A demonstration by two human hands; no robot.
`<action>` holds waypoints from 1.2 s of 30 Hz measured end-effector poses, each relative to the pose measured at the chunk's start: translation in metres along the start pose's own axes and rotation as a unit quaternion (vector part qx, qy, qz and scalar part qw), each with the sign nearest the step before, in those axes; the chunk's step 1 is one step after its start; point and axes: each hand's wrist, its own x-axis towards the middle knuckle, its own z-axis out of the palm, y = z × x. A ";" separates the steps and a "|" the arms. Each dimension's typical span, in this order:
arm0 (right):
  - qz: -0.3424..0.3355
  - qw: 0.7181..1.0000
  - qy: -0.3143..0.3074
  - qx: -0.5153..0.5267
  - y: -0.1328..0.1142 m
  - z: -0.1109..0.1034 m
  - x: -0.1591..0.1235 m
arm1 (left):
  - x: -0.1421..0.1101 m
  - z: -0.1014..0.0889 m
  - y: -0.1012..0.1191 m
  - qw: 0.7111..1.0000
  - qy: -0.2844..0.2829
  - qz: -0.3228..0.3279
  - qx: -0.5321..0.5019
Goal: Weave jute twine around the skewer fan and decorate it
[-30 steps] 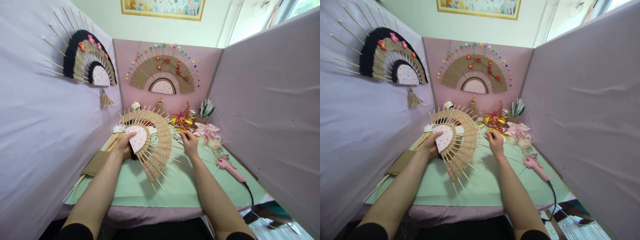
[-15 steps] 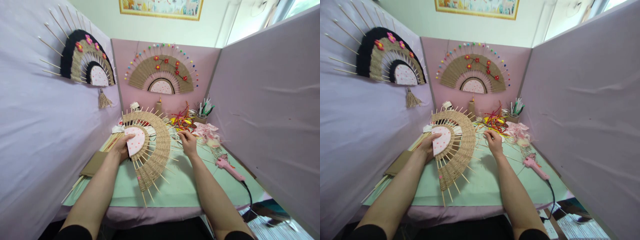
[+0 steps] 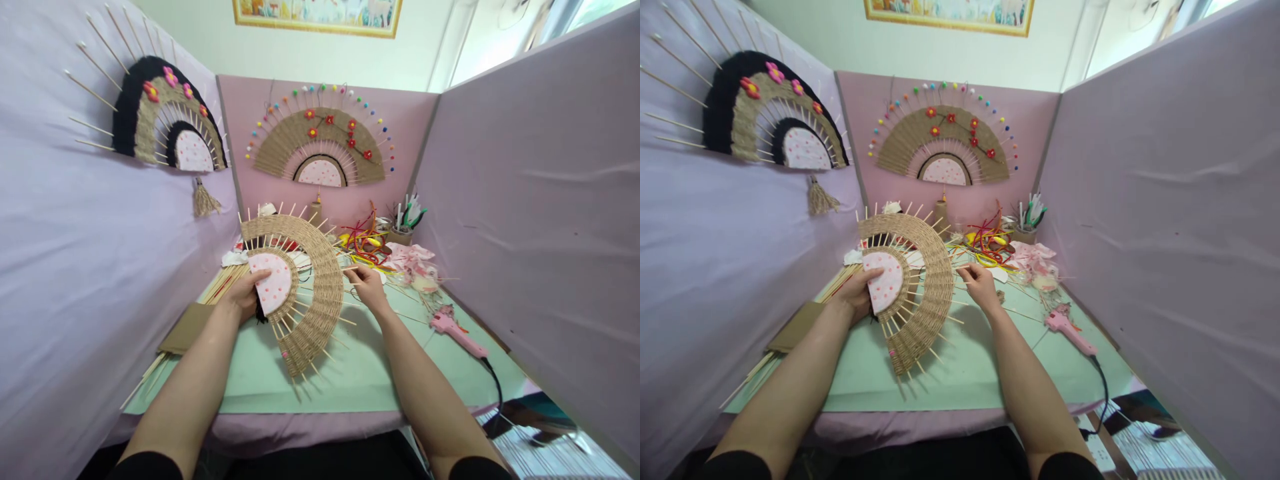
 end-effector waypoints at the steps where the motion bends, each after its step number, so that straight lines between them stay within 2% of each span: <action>1: -0.005 1.000 0.010 -0.001 0.000 -0.001 0.001 | 0.001 0.001 -0.001 1.000 0.003 0.012 0.001; 8: -0.019 0.999 0.027 -0.010 0.003 -0.002 0.002 | 0.008 0.005 -0.006 0.994 -0.013 0.104 0.023; 13: -0.032 0.999 0.033 -0.024 0.003 -0.002 0.002 | 0.011 0.010 -0.008 0.988 -0.027 0.146 0.037; 16: -0.042 0.998 0.042 -0.030 0.000 -0.004 0.001 | 0.010 0.016 -0.007 0.987 0.001 0.151 0.058; 21: -0.087 0.987 0.118 -0.060 -0.008 -0.008 -0.001 | 0.012 0.018 -0.003 0.979 0.065 0.166 0.098; 26: -0.127 0.974 0.159 -0.101 -0.010 -0.013 -0.002 | 0.015 0.014 -0.002 0.976 0.078 0.174 0.104; 32: -0.154 0.974 0.127 -0.104 -0.009 -0.015 0.000 | 0.009 0.015 -0.003 0.977 0.048 0.167 0.123; 36: -0.148 0.979 0.099 -0.095 -0.010 -0.015 0.000 | 0.007 0.015 -0.002 0.980 0.040 0.149 0.124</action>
